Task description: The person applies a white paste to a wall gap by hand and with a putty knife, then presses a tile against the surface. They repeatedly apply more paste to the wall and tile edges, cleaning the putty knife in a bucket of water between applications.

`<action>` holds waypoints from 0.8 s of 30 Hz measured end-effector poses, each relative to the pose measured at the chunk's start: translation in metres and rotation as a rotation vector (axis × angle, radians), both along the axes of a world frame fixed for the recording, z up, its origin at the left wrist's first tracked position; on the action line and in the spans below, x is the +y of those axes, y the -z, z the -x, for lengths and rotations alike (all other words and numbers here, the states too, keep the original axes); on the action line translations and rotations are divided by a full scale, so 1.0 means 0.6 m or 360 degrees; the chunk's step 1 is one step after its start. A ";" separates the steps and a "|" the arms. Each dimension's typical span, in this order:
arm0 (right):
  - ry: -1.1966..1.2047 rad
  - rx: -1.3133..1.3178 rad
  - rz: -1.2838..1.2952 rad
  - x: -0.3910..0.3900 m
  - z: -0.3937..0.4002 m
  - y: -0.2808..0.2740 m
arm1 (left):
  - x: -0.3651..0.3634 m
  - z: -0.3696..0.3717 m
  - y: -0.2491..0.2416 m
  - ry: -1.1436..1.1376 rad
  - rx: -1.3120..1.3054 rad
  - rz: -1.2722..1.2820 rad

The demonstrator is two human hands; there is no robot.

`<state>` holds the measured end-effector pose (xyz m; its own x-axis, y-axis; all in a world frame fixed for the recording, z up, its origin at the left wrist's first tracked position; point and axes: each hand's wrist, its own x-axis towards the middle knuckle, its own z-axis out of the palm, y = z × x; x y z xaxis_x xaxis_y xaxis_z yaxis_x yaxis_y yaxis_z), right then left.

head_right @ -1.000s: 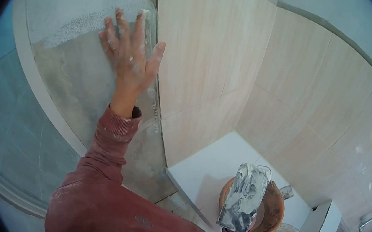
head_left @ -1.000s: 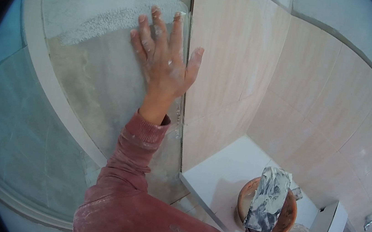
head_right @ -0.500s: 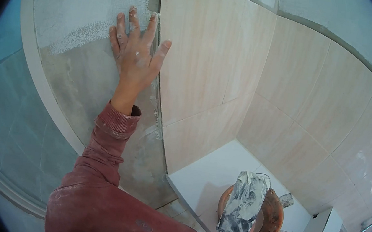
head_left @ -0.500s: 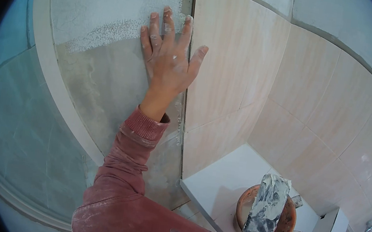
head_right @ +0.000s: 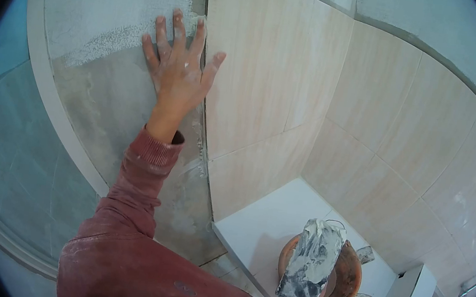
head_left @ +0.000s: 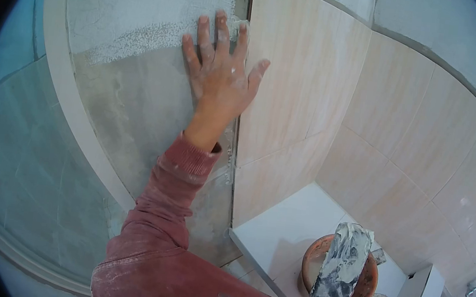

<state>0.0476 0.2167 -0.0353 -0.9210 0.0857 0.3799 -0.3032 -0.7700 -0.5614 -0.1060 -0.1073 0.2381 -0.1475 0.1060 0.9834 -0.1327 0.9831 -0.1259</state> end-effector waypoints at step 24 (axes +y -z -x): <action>-0.0049 -0.0342 0.0103 -0.015 -0.006 -0.016 | 0.195 -0.138 0.241 0.2320 -0.1296 -0.0508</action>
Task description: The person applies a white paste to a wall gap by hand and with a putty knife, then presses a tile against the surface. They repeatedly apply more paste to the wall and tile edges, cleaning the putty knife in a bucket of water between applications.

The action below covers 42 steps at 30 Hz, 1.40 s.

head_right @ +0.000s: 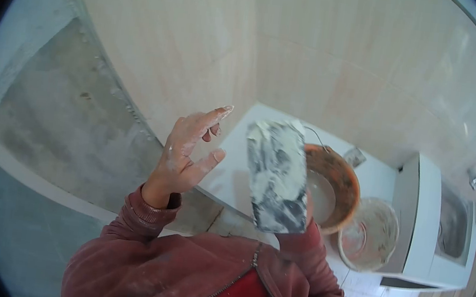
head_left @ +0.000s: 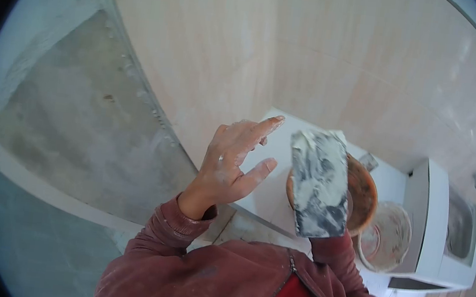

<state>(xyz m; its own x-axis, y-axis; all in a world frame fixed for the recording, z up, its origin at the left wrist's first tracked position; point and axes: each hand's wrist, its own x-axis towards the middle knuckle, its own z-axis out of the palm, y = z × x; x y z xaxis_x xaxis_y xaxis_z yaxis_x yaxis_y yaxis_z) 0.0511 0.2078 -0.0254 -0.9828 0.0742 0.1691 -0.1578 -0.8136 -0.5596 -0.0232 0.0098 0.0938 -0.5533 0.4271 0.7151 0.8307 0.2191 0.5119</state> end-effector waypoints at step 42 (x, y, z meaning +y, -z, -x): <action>-0.0122 -0.0252 0.0992 -0.027 -0.015 -0.055 | -0.227 0.155 -0.283 -0.1620 0.1430 0.0055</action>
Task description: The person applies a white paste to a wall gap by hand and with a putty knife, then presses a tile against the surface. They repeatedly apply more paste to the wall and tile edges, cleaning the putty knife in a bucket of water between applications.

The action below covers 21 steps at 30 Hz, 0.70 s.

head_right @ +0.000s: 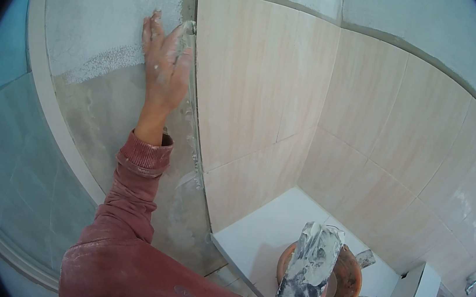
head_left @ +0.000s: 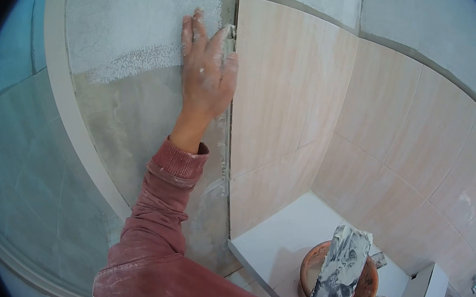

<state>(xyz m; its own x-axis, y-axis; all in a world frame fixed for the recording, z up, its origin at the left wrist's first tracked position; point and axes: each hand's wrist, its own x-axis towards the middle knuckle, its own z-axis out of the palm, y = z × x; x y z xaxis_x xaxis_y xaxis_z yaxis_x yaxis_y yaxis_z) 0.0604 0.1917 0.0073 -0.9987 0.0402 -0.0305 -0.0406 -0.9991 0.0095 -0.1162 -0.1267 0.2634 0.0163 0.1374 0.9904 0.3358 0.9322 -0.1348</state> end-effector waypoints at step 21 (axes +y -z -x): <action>-0.0048 0.0433 -0.0321 0.002 -0.005 -0.003 | 0.040 -0.031 0.091 -0.0046 -0.0047 -0.0043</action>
